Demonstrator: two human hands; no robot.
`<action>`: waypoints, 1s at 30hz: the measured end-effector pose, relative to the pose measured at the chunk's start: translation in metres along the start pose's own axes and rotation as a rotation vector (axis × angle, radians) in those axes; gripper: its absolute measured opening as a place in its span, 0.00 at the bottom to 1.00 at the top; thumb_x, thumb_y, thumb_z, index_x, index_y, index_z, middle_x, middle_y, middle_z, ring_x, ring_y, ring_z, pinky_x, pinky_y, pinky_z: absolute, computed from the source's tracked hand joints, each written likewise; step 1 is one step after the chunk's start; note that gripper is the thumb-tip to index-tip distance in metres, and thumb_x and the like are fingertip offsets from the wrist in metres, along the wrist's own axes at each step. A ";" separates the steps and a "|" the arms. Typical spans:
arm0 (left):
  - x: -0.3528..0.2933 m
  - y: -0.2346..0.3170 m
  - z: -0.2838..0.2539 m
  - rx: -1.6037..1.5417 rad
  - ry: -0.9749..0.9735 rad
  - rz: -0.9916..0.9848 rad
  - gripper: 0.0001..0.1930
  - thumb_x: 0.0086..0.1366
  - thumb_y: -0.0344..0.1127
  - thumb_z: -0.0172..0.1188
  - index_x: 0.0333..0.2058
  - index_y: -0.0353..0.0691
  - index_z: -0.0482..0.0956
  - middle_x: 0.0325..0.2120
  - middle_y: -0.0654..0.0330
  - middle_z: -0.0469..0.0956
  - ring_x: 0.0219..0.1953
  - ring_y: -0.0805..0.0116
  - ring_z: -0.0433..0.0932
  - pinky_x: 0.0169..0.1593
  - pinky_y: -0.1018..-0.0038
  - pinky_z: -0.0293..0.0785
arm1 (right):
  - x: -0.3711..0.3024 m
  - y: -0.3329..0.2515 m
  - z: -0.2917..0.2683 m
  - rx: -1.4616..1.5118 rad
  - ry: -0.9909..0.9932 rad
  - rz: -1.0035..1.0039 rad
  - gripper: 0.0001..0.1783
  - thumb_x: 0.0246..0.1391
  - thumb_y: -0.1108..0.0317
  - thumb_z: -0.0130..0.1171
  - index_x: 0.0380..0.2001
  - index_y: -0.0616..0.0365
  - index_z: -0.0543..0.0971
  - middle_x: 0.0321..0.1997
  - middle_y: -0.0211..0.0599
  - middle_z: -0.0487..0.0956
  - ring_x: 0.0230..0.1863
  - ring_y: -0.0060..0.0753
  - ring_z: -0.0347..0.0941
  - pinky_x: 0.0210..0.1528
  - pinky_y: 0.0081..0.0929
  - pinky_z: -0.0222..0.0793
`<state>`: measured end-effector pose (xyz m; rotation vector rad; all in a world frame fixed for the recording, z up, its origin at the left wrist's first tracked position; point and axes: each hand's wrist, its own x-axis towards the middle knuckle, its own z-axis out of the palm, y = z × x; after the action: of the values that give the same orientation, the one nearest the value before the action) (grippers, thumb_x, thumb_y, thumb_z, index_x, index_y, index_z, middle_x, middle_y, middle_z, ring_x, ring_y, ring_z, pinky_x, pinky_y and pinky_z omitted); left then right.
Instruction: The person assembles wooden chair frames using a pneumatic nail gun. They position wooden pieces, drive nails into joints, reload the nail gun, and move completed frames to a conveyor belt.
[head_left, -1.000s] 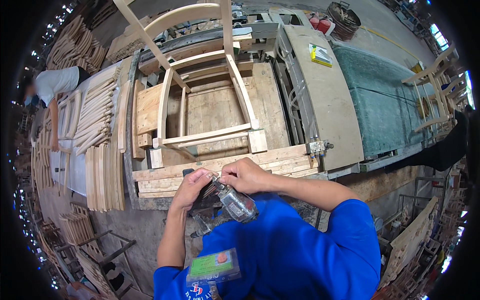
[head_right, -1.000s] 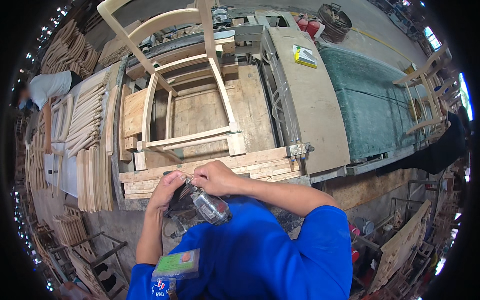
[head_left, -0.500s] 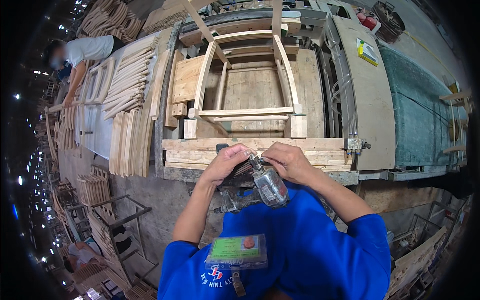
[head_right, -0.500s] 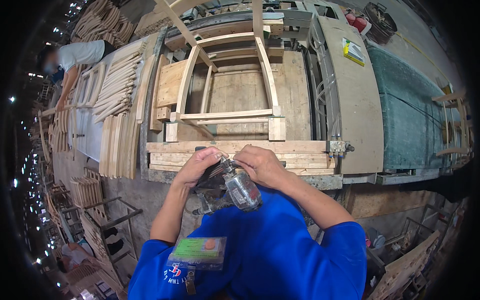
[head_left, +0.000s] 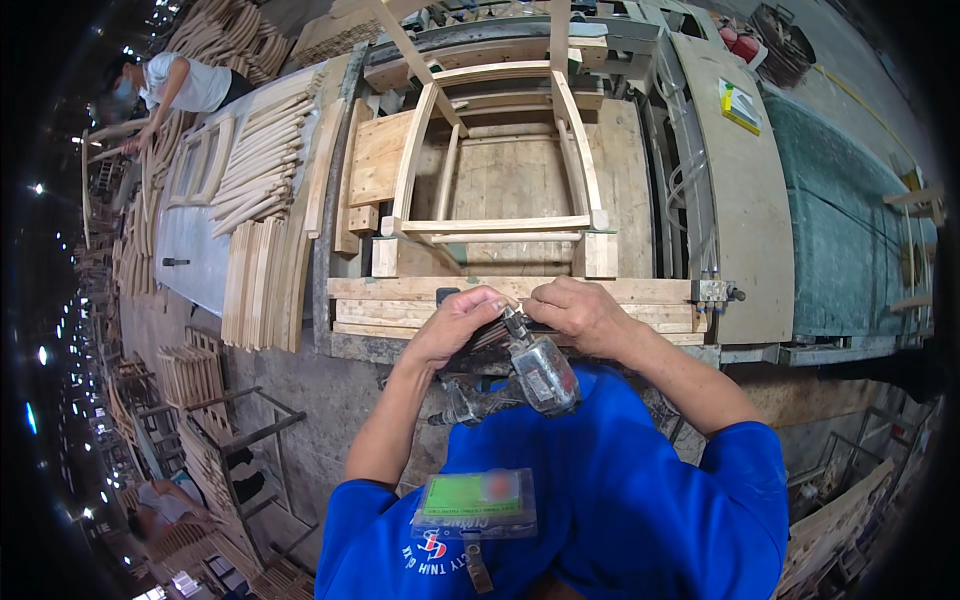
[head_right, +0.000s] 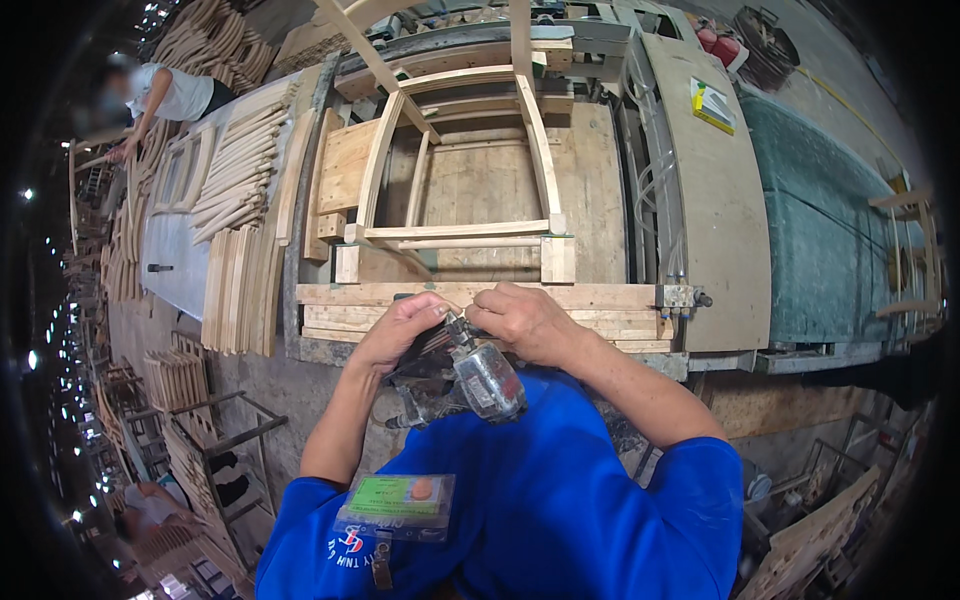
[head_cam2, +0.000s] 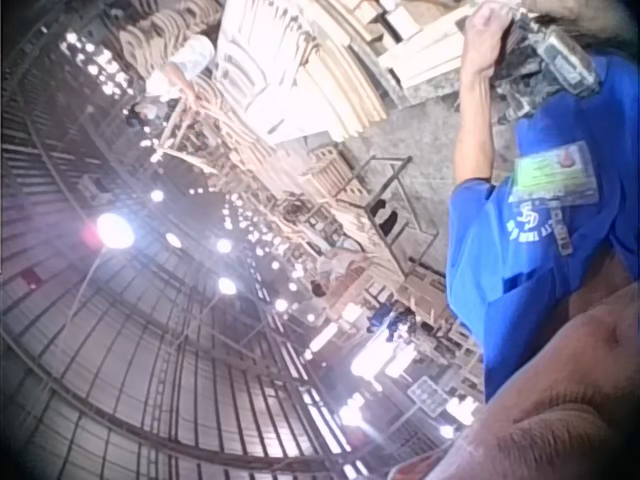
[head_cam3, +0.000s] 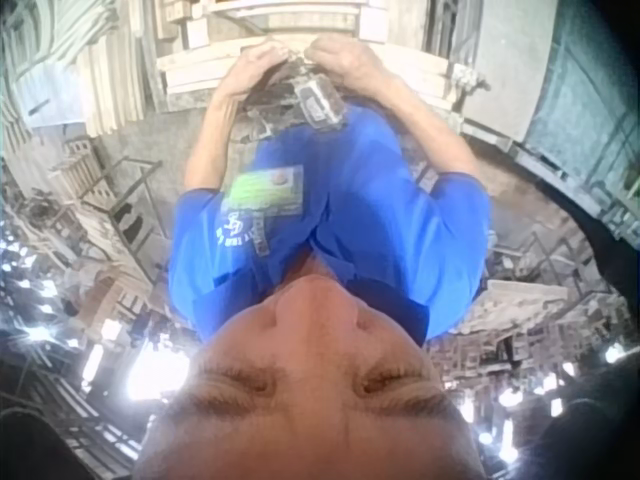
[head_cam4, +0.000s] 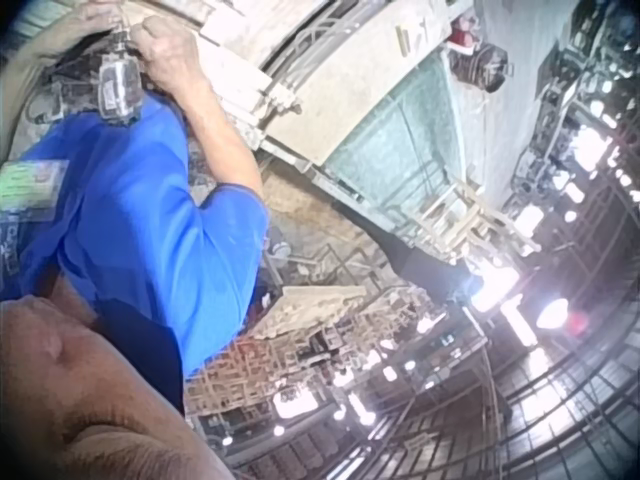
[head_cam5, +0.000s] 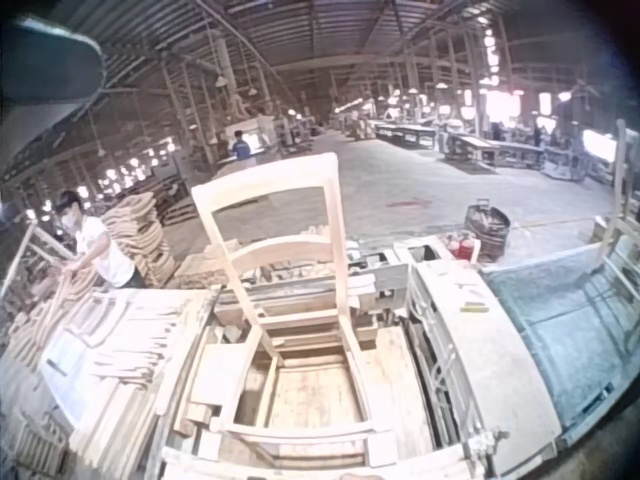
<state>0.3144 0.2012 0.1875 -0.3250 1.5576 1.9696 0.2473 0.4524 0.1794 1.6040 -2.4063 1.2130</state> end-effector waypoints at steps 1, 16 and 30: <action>0.000 -0.001 -0.001 -0.004 0.002 0.005 0.11 0.77 0.36 0.56 0.46 0.35 0.81 0.38 0.63 0.83 0.40 0.79 0.79 0.47 0.78 0.77 | 0.002 0.000 -0.001 0.000 0.005 -0.014 0.16 0.44 0.72 0.68 0.39 0.56 0.80 0.36 0.36 0.78 0.38 0.43 0.78 0.37 0.37 0.76; 0.002 -0.006 0.002 0.016 0.016 0.041 0.11 0.76 0.36 0.55 0.46 0.34 0.81 0.38 0.63 0.82 0.40 0.78 0.79 0.47 0.78 0.77 | 0.002 -0.001 0.001 0.321 0.040 0.293 0.04 0.57 0.73 0.64 0.33 0.61 0.84 0.30 0.46 0.81 0.31 0.49 0.79 0.36 0.39 0.74; 0.011 -0.013 0.000 -0.078 0.049 -0.028 0.13 0.78 0.38 0.55 0.46 0.34 0.80 0.34 0.61 0.83 0.32 0.74 0.82 0.40 0.76 0.80 | -0.171 0.019 -0.027 0.333 0.733 1.004 0.06 0.68 0.74 0.57 0.39 0.66 0.81 0.30 0.33 0.82 0.32 0.19 0.80 0.36 0.22 0.78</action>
<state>0.3134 0.2066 0.1710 -0.4273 1.5009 2.0174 0.3033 0.6052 0.1189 -0.2556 -2.4827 1.8945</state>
